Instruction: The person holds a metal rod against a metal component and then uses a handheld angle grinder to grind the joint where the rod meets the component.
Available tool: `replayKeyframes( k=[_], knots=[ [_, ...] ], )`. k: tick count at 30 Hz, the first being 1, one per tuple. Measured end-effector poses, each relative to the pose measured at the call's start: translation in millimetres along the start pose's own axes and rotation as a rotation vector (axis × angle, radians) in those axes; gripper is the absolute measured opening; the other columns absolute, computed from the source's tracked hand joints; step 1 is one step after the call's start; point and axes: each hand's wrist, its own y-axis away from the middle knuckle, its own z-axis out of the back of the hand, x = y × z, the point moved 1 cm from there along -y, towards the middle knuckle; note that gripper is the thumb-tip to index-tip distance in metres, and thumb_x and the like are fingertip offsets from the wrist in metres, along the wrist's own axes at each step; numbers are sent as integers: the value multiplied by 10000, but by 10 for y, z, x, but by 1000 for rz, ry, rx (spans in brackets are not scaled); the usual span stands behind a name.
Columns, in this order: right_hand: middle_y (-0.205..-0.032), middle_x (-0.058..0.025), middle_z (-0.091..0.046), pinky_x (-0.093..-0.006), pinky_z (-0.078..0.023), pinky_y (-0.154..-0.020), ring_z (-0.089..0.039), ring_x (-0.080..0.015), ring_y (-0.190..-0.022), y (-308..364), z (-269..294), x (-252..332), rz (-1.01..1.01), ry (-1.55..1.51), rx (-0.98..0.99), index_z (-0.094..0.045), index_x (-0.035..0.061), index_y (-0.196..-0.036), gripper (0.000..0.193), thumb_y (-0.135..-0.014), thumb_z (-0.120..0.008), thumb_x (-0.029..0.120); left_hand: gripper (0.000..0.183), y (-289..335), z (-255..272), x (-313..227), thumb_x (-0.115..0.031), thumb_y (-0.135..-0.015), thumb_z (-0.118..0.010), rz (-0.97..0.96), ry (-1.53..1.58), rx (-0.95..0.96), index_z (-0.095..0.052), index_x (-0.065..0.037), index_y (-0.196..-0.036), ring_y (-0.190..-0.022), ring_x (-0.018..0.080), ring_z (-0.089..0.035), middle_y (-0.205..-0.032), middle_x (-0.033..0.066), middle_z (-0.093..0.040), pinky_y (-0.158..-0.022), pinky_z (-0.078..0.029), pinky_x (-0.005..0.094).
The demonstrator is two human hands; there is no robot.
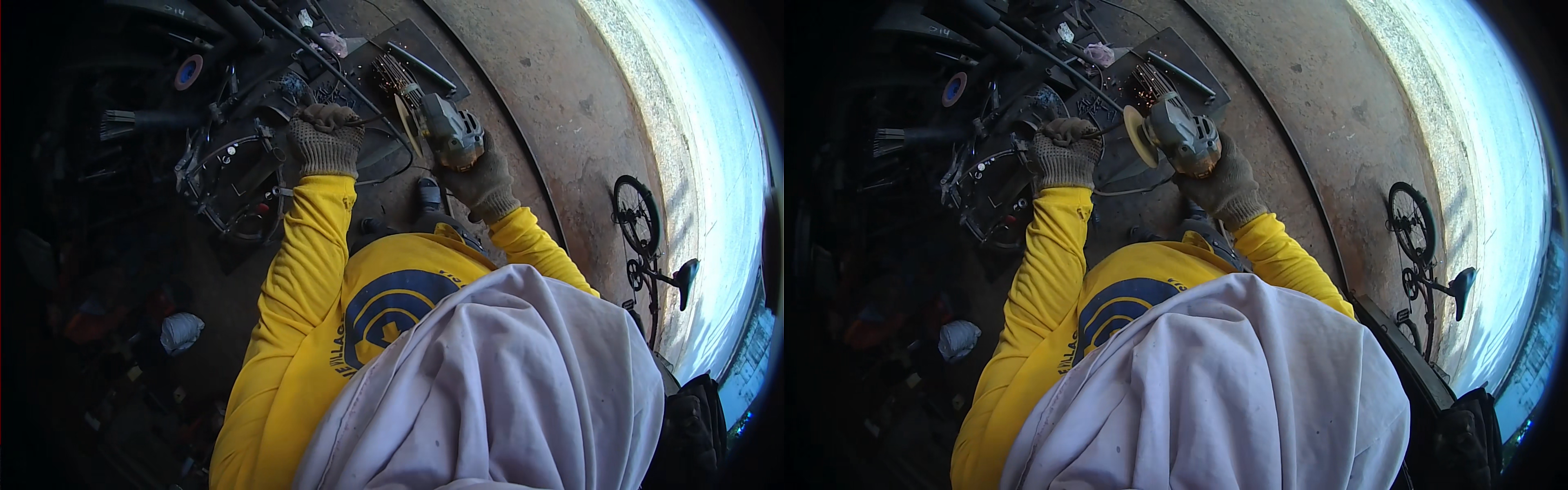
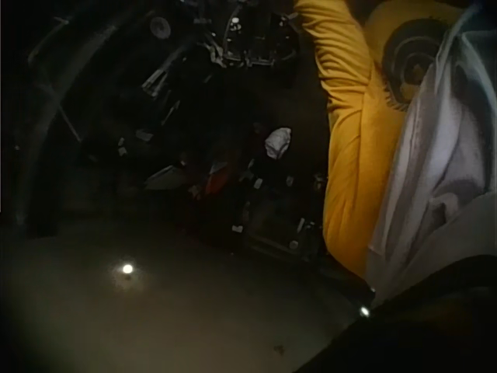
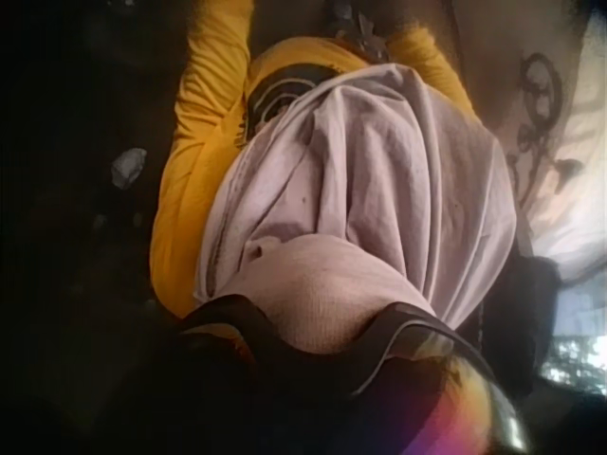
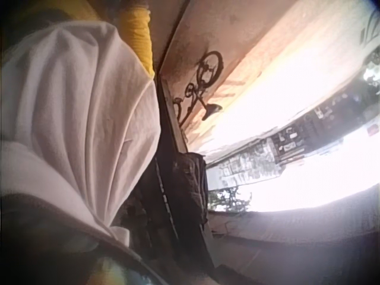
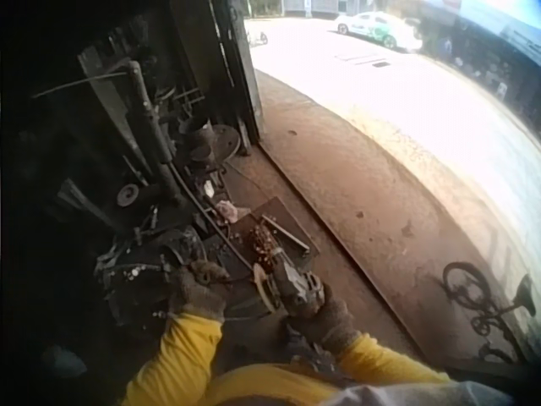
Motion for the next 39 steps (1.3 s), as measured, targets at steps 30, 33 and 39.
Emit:
replayKeyframes(
  k=[30,33,39],
  knots=[
    [-1127,-186,-679,-452,-582,-910,-693,-326,-1006,-568,541,-460,77,-1235,79,-571,-21,-1280,499,-872,-698,235,653,94,851,979,-420,-861,-799,576,-1696,511,-557,-144,-1400,-1101,187,-616,-1100,74,-680,-956,-509,277],
    [-1215,-213,-645,-505,-540,-986,-652,-377,-1112,-540,361,-453,95,-1324,165,-528,-27,-1342,594,-869,-691,294,608,86,1035,864,-451,-858,-796,611,-2119,660,-634,-84,-1315,-1104,221,-626,-1196,99,-679,-1002,-493,328],
    [-1304,-223,-611,-548,-475,-1072,-595,-406,-1221,-377,152,-575,47,-1333,216,-467,-31,-1410,718,-856,-697,365,666,280,1077,705,-602,-838,-746,897,-1726,535,-678,-111,-1282,-1102,243,-644,-1158,96,-702,-1013,-480,382]
  ],
)
